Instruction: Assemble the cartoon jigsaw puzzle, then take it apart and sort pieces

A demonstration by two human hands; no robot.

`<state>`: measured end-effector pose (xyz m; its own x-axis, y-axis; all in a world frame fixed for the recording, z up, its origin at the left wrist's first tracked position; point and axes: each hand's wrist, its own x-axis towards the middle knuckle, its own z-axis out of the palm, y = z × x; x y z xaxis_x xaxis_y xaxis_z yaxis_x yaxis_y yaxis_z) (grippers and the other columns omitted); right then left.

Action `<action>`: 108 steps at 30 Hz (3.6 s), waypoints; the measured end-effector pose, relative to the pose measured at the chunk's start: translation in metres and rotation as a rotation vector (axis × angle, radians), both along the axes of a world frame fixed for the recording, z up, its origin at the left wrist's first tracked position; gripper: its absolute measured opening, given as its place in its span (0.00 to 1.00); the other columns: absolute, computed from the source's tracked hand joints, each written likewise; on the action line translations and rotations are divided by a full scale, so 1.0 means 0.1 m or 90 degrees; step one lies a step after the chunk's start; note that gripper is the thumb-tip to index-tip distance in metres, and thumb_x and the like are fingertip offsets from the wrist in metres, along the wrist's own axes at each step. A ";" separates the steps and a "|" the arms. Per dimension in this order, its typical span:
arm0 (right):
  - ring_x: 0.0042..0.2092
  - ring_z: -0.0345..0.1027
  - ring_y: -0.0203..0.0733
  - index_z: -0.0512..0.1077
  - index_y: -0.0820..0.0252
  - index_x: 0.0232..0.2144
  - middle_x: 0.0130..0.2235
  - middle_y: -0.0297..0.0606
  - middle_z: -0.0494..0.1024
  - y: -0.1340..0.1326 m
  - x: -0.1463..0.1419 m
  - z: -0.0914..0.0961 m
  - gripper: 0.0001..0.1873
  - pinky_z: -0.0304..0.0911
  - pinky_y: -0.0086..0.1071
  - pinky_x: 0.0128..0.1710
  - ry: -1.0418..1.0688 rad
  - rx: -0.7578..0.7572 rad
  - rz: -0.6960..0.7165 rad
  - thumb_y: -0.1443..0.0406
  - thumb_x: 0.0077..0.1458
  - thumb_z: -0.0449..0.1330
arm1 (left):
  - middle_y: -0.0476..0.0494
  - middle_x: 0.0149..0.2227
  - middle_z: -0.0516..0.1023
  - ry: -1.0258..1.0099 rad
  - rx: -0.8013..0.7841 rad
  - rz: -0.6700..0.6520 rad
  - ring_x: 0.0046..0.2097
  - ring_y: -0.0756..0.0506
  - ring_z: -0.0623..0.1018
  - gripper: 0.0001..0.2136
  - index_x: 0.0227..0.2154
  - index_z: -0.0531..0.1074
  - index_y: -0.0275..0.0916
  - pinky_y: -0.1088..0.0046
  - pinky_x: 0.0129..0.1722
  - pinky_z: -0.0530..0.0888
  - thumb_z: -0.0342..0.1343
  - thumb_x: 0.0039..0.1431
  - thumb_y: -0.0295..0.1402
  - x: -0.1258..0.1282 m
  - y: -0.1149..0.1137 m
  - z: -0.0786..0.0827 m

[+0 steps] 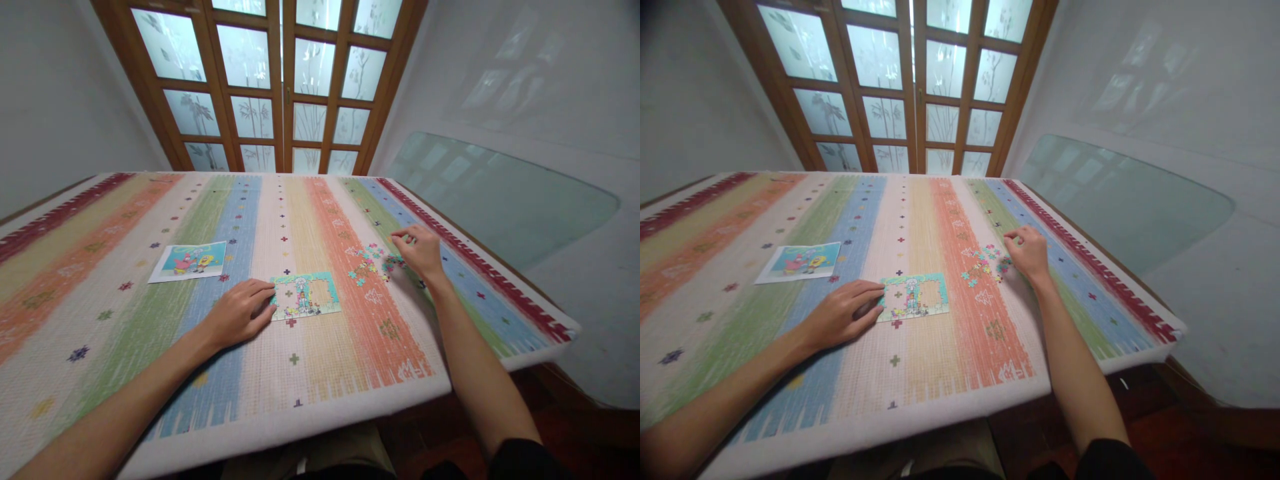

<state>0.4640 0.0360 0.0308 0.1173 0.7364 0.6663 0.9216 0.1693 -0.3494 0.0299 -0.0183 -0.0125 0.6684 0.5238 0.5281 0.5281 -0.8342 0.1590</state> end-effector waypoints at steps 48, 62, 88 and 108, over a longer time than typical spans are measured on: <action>0.36 0.76 0.51 0.81 0.59 0.30 0.35 0.46 0.84 0.07 0.26 -0.18 0.14 0.68 0.41 0.42 -0.094 -0.168 -0.073 0.67 0.49 0.55 | 0.41 0.43 0.84 -0.017 -0.013 -0.004 0.45 0.41 0.79 0.10 0.44 0.80 0.41 0.57 0.45 0.79 0.53 0.69 0.34 0.01 0.00 0.03; 0.31 0.74 0.46 0.80 0.54 0.22 0.27 0.38 0.82 0.00 0.49 -0.12 0.13 0.65 0.35 0.33 -0.130 -0.328 -0.050 0.73 0.40 0.58 | 0.41 0.42 0.83 -0.013 -0.025 -0.016 0.42 0.42 0.78 0.10 0.40 0.80 0.40 0.59 0.44 0.78 0.52 0.69 0.32 0.02 -0.02 0.07; 0.30 0.71 0.40 0.84 0.56 0.35 0.29 0.37 0.80 0.02 0.38 -0.05 0.11 0.63 0.30 0.33 -0.164 -0.432 0.107 0.68 0.50 0.63 | 0.39 0.45 0.82 -0.010 0.005 -0.022 0.48 0.39 0.76 0.07 0.41 0.75 0.37 0.55 0.48 0.77 0.54 0.67 0.32 0.01 -0.02 0.03; 0.35 0.72 0.43 0.79 0.58 0.32 0.36 0.41 0.81 0.05 0.45 -0.15 0.05 0.66 0.32 0.37 -0.156 -0.450 0.077 0.68 0.52 0.63 | 0.38 0.46 0.81 -0.002 0.014 -0.018 0.49 0.39 0.76 0.07 0.41 0.75 0.37 0.56 0.49 0.77 0.53 0.69 0.32 0.01 0.00 0.04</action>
